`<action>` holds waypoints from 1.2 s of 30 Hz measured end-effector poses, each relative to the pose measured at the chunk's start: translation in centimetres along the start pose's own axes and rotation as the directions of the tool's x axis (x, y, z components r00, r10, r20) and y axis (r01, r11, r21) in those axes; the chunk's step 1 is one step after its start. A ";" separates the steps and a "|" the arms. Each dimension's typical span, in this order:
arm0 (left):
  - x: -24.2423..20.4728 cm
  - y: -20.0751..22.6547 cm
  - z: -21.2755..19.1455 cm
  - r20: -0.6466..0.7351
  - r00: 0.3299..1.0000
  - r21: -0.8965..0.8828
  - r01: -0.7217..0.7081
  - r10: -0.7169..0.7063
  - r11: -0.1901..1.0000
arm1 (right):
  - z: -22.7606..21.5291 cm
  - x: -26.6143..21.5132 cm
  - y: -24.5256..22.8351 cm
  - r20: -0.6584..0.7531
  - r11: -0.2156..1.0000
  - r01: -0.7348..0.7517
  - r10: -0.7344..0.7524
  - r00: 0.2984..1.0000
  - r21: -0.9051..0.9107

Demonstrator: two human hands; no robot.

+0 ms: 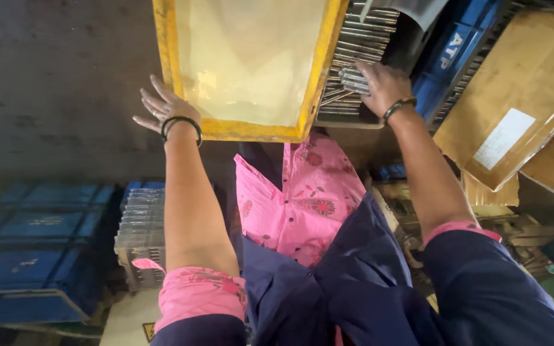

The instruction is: The person repeatedly scoops small metal cylindrical parts from a yellow tray and transfers them into a black tray. The hands gather the parts in handfuls and move them between the two trays multiple times.

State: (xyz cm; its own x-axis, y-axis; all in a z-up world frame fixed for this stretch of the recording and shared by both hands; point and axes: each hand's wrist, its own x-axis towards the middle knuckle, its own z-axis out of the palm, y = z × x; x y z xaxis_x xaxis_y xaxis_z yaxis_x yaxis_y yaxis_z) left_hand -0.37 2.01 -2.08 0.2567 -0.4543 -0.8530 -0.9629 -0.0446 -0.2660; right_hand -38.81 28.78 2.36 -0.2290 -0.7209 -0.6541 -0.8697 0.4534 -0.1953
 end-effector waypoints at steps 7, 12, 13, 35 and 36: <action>0.3 0.0 0.4 -0.018 1.000 0.024 0.001 0.000 1.000 | 9.1 -0.6 -2.4 -0.180 0.976 0.060 -0.099 0.979 -0.209; 0.4 -0.1 0.8 -0.029 0.999 0.022 0.019 -0.019 1.000 | 9.0 -0.7 -4.5 -0.049 0.997 -0.048 0.051 0.997 0.059; 0.5 0.0 0.9 -0.027 0.999 0.016 0.023 -0.023 1.000 | 8.4 -0.3 -4.4 -0.027 0.998 -0.060 0.060 0.998 0.004; 0.5 -0.3 1.0 -0.034 0.999 0.070 0.020 -0.018 0.997 | 9.1 1.2 -0.2 -0.027 0.959 0.239 -0.245 0.969 -0.152; 0.5 -0.3 1.0 -0.025 0.999 0.077 0.022 -0.020 0.997 | 8.7 1.6 0.1 -0.029 0.959 0.248 -0.254 0.967 -0.141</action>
State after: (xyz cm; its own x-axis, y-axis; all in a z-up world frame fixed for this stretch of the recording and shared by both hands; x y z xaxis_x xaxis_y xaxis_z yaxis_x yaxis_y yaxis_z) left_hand 0.08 2.67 -2.85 0.2738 -0.4754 -0.8361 -0.9479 0.0136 -0.3182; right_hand -35.44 32.24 -5.09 -0.0130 -0.8274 -0.5614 -0.9518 0.1823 -0.2466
